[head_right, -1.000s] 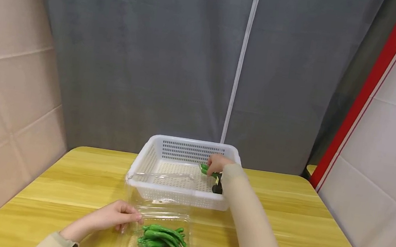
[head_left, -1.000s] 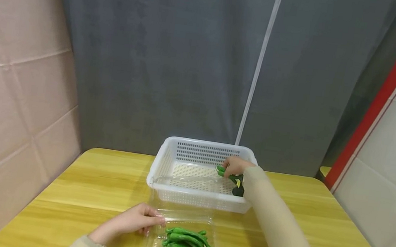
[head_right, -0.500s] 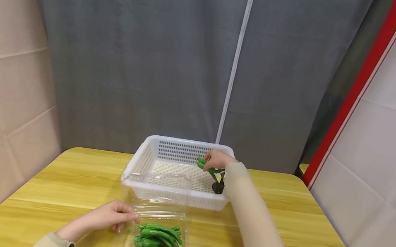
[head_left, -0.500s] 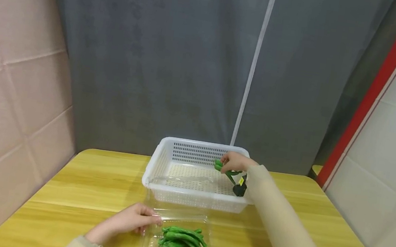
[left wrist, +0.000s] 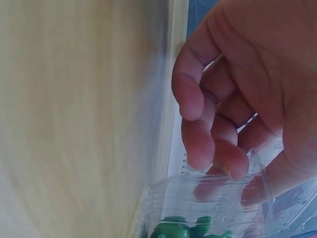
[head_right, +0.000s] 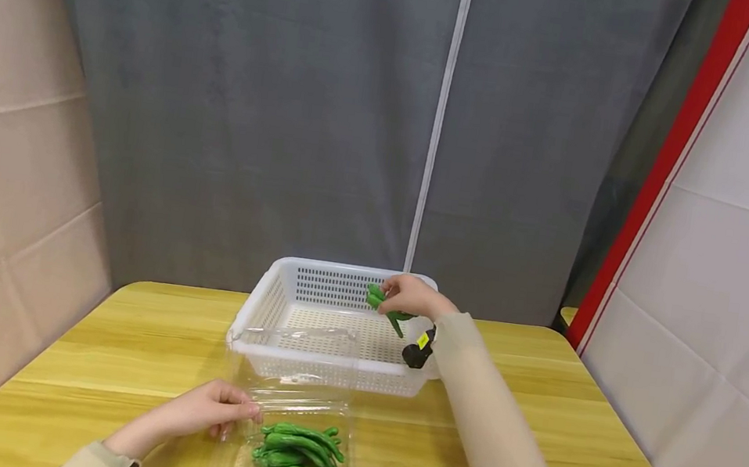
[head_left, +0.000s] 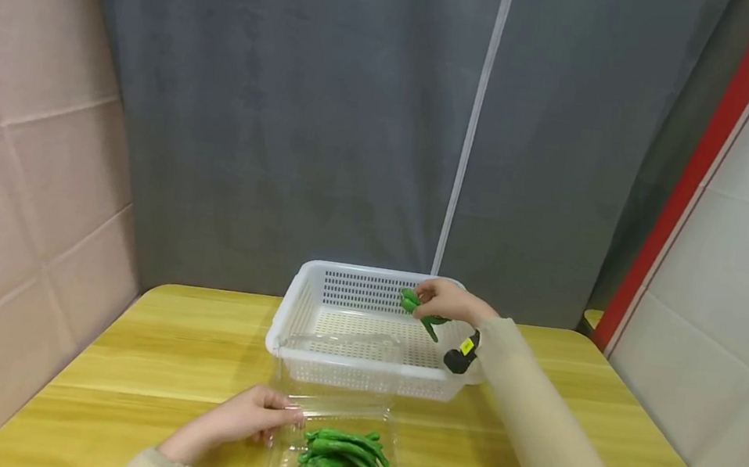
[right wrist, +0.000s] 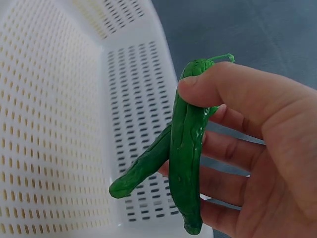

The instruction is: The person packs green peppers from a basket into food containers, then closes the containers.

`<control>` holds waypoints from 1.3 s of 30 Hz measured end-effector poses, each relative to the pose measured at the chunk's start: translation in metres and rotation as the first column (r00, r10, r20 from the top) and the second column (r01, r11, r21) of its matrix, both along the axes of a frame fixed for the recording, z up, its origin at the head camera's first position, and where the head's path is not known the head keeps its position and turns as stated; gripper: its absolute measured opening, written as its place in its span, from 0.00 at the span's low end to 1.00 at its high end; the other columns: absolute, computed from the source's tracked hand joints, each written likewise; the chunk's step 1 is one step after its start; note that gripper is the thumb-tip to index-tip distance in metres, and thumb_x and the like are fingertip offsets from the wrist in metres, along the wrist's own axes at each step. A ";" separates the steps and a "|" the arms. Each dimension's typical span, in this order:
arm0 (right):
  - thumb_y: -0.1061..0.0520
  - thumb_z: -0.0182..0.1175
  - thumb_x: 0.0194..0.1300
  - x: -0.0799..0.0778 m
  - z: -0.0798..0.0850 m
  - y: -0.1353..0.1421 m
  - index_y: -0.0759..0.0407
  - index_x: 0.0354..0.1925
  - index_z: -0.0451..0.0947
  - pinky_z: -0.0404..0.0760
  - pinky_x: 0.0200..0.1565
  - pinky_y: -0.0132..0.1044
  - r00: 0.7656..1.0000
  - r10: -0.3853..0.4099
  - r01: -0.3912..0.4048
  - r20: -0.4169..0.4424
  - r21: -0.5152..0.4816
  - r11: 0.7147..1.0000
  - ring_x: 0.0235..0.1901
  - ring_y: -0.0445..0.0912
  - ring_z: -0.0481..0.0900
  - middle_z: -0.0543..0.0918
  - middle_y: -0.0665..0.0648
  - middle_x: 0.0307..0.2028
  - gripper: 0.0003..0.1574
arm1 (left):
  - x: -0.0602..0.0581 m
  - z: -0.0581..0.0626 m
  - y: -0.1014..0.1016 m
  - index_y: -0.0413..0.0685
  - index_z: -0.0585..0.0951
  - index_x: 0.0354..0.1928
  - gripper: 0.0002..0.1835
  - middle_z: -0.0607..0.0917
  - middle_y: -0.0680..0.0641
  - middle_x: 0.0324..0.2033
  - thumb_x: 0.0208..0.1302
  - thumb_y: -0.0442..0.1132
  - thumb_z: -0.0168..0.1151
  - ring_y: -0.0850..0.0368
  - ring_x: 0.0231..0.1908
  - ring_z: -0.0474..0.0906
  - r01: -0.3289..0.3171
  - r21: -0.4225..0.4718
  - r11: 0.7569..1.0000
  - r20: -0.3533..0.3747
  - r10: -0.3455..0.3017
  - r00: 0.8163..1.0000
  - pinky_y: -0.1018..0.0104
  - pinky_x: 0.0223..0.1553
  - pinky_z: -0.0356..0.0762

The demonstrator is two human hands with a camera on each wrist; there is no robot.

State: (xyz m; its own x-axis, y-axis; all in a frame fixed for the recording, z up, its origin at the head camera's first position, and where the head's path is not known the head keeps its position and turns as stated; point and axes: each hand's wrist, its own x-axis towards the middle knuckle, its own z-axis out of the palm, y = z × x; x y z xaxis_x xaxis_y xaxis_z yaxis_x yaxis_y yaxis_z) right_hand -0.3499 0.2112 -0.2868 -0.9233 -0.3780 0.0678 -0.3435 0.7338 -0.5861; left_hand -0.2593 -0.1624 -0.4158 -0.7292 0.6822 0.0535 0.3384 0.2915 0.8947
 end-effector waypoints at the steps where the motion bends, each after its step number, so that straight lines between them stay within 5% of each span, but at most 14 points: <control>1: 0.58 0.68 0.57 0.002 0.000 0.000 0.67 0.56 0.75 0.79 0.43 0.41 1.000 -0.003 0.003 -0.002 -0.020 1.000 0.46 0.49 0.78 0.80 0.60 0.48 0.30 | 0.000 0.000 0.000 0.42 0.87 0.39 0.14 0.74 0.52 0.15 0.70 0.44 0.58 0.62 0.15 0.66 0.000 -0.001 1.000 -0.001 0.000 1.000 0.73 0.15 0.63; 20: 0.61 0.67 0.60 0.026 -0.022 0.011 0.66 0.47 0.77 0.79 0.36 0.38 0.991 0.031 -0.062 -0.130 -0.243 0.968 0.38 0.49 0.78 0.81 0.58 0.37 0.17 | 0.000 -0.003 -0.001 0.43 0.87 0.39 0.14 0.75 0.55 0.15 0.70 0.46 0.58 0.65 0.15 0.67 0.006 -0.006 1.000 -0.024 -0.006 1.000 0.75 0.15 0.64; 33: 0.62 0.66 0.60 0.055 -0.026 0.000 0.69 0.55 0.73 0.81 0.38 0.37 0.989 -0.006 -0.052 -0.145 -0.396 0.917 0.38 0.47 0.82 0.81 0.62 0.43 0.26 | 0.004 -0.002 -0.005 0.39 0.86 0.39 0.14 0.72 0.53 0.14 0.70 0.42 0.57 0.63 0.14 0.65 0.008 0.017 1.000 -0.015 -0.007 1.000 0.74 0.15 0.63; 39: 0.65 0.66 0.60 0.067 -0.025 0.003 0.73 0.55 0.72 0.83 0.39 0.39 0.986 -0.052 -0.033 -0.157 -0.495 0.868 0.39 0.46 0.82 0.81 0.65 0.43 0.26 | 0.002 -0.002 -0.006 0.41 0.86 0.39 0.13 0.73 0.53 0.14 0.70 0.43 0.57 0.63 0.14 0.65 0.006 0.011 1.000 -0.021 -0.005 1.000 0.74 0.15 0.63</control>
State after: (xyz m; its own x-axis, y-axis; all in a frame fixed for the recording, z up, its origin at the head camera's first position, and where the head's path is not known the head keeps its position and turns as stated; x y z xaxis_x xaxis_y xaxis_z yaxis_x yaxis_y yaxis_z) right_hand -0.2833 0.2138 -0.3120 -0.8872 -0.2469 0.3897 -0.4577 0.3662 -0.8102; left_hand -0.2570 -0.1680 -0.4175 -0.7241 0.6855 0.0765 0.3587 0.2796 0.8906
